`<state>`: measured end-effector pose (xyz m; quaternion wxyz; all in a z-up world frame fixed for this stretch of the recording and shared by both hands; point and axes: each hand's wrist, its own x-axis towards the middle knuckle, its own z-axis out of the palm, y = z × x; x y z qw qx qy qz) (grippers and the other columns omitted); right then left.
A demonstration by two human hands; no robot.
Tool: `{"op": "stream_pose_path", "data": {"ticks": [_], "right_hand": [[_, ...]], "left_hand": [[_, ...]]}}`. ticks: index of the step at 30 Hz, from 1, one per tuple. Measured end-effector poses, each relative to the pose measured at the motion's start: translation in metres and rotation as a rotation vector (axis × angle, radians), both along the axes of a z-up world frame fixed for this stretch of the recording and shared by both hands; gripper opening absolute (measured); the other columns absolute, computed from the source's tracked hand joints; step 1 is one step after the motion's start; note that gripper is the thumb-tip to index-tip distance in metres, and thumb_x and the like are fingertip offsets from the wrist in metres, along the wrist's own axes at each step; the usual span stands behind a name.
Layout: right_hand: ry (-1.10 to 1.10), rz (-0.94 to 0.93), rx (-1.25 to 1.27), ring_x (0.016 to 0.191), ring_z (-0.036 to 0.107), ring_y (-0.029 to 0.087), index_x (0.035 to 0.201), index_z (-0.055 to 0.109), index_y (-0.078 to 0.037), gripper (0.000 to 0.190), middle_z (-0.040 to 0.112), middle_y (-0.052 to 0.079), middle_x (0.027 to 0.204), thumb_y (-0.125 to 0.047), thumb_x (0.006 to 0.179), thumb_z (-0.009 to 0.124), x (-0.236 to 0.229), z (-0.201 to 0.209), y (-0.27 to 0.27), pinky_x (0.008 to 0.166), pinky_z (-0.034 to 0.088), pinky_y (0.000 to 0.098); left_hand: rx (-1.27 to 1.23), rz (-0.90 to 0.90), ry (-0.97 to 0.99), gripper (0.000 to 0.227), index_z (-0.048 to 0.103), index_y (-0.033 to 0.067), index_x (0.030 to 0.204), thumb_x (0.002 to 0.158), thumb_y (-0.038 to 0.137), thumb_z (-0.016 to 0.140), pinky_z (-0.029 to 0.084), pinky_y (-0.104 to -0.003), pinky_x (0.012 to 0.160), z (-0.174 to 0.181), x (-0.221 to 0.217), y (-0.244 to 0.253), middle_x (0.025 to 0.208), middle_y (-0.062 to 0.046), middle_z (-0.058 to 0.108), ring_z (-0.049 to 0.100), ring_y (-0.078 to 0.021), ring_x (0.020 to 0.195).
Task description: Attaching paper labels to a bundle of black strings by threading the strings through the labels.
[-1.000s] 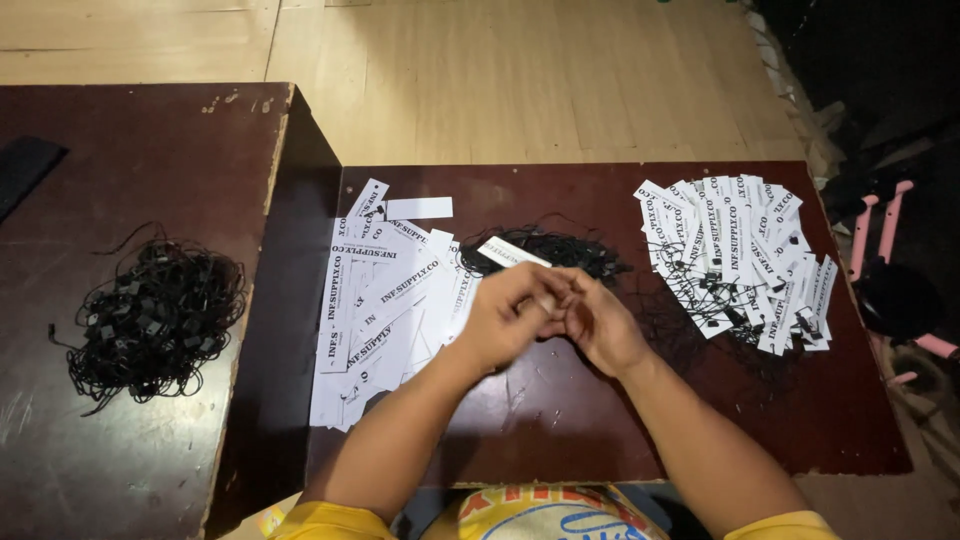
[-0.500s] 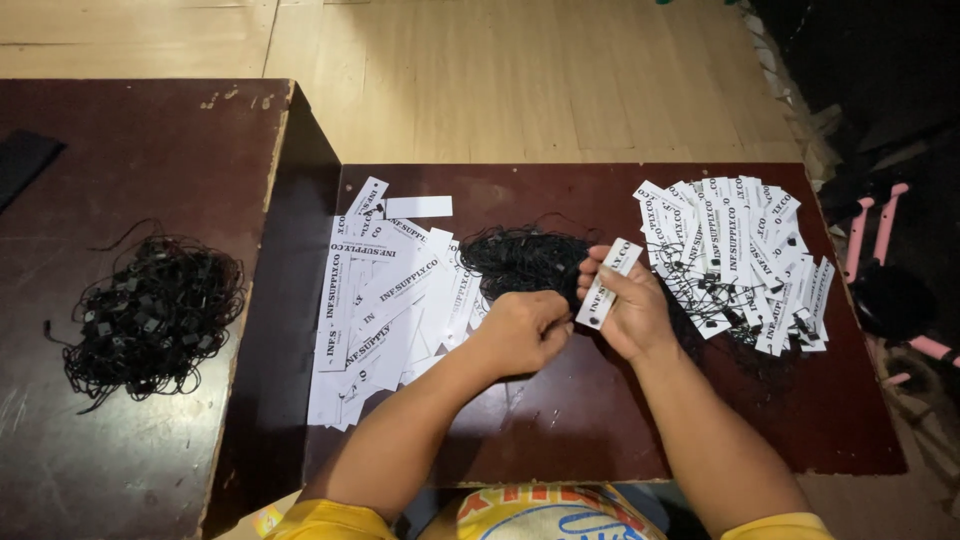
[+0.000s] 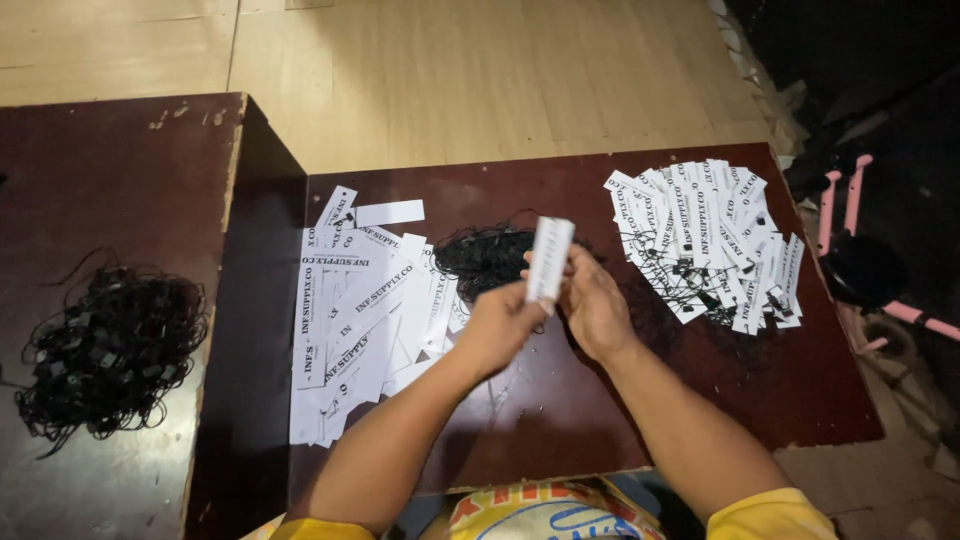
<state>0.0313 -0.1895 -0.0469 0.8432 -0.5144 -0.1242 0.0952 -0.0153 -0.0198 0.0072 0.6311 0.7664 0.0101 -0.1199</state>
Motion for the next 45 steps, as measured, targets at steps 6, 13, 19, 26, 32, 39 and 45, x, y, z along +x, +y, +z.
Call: {"op": "stream_pose_path", "data": {"ticks": [6,13,19,26,32,39,45], "right_hand": [[-0.348,0.043,-0.334,0.121,0.064,0.027,0.139,0.060,0.001,0.050,0.065,0.020,0.134,-0.012,0.092,0.063,-0.016,0.003,0.005,0.099,0.055,0.0373],[-0.359,-0.202,-0.539,0.117,0.061,0.025,0.137,0.066,-0.003,0.040,0.067,0.017,0.127,-0.017,0.101,0.054,-0.018,0.039,0.005,0.102,0.050,0.0425],[-0.032,-0.614,-0.378,0.084,0.072,0.021,0.121,0.071,-0.003,0.029,0.070,0.016,0.104,0.004,0.097,0.056,0.018,0.039,-0.024,0.067,0.061,0.0213],[-0.152,-0.809,-0.669,0.072,0.065,0.017,0.128,0.059,-0.005,0.032,0.070,0.022,0.108,0.011,0.100,0.055,0.014,0.091,-0.067,0.058,0.053,0.0233],[-0.261,-1.045,-0.812,0.073,0.064,0.019,0.125,0.068,-0.004,0.033,0.070,0.013,0.088,0.003,0.093,0.065,0.045,0.039,-0.139,0.065,0.053,0.0312],[-0.303,-1.259,-0.914,0.079,0.069,0.028,0.116,0.075,-0.004,0.028,0.072,0.016,0.087,0.000,0.088,0.070,0.041,0.038,-0.150,0.071,0.056,0.0402],[-0.385,-1.340,-1.022,0.086,0.072,0.038,0.107,0.079,-0.007,0.023,0.074,0.016,0.089,-0.006,0.085,0.072,0.045,0.030,-0.158,0.078,0.056,0.0456]], "left_hand": [[-0.290,0.125,0.085,0.022,0.069,0.0029,0.089,0.098,0.021,0.061,0.042,-0.023,0.040,0.011,0.006,0.012,0.048,-0.007,0.055,0.053,-0.0137,0.036],[-0.275,0.056,0.058,0.019,0.068,0.0039,0.087,0.094,0.021,0.067,0.045,-0.023,0.044,-0.027,0.011,0.008,0.053,-0.009,0.060,0.060,-0.0153,0.042],[-0.375,-0.118,0.118,0.013,0.072,0.0033,0.098,0.092,0.013,0.069,0.050,-0.021,0.048,-0.021,-0.002,-0.002,0.065,-0.012,0.068,0.067,-0.0161,0.052],[-0.557,-0.542,0.090,0.040,0.065,-0.0014,0.131,0.092,0.009,0.069,0.052,-0.034,0.095,-0.013,-0.017,-0.003,0.114,-0.018,0.073,0.065,-0.0191,0.106],[-0.458,-0.374,-0.030,0.039,0.071,0.0026,0.128,0.090,0.012,0.071,0.053,-0.039,0.099,-0.002,-0.010,0.001,0.117,-0.017,0.074,0.068,-0.0250,0.112],[-0.486,-0.187,-0.011,0.039,0.068,-0.0048,0.126,0.090,0.009,0.071,0.060,-0.039,0.087,-0.023,0.002,0.003,0.108,-0.025,0.076,0.077,-0.0297,0.096],[-0.425,-0.163,-0.003,0.036,0.069,-0.0062,0.123,0.089,0.005,0.069,0.060,-0.035,0.080,-0.013,0.002,0.002,0.106,-0.024,0.076,0.077,-0.0279,0.091]]}}
